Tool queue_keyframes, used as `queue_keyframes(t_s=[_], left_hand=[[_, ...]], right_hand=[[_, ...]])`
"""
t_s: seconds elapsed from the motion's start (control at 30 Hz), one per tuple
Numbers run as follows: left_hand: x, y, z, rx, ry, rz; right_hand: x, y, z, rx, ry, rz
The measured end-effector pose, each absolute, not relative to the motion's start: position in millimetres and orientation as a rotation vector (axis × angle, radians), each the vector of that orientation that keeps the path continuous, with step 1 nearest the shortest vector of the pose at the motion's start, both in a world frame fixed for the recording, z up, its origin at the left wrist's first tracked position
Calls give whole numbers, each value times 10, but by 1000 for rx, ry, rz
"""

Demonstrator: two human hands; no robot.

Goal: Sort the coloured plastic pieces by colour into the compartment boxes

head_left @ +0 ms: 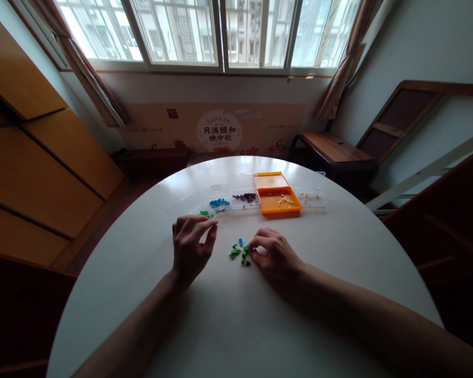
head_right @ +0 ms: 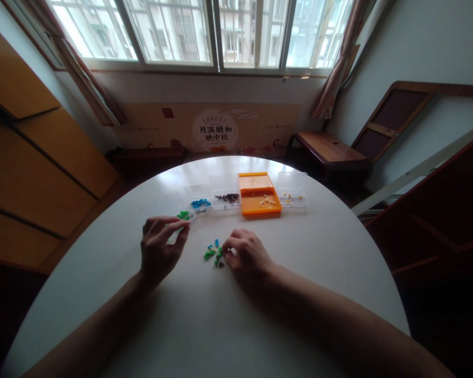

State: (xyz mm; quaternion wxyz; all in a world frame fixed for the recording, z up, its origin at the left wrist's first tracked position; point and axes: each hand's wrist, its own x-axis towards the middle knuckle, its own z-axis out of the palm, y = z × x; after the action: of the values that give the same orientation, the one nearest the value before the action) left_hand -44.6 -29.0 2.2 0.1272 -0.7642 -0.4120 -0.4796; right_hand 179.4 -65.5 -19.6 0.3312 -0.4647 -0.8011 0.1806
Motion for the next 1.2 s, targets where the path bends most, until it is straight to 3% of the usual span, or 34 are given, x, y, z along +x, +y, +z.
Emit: queue_keyframes(t_s=[0.17,0.4,0.83,1.0,1.2], left_hand=[[-405,-311,13,-2282,-1118,-1358],[-352,-417,51,-2476,-823,-1177],[-287,-492,72,-2544,-644,-1106],[-310,-437,49,-2514,-824,-1225],[-501,-224,9,-2076,-1409,-1492]], right_hand=[[1790,-653,-207,-1221,-2105,471],[1711,-656,-88,-1100,-1791,832],[1617,-772,-116,-1044,-1605,959],[1634,-742,-160,-1049,-1628,849],[1667,-746,-189,-1024,-1638,771]])
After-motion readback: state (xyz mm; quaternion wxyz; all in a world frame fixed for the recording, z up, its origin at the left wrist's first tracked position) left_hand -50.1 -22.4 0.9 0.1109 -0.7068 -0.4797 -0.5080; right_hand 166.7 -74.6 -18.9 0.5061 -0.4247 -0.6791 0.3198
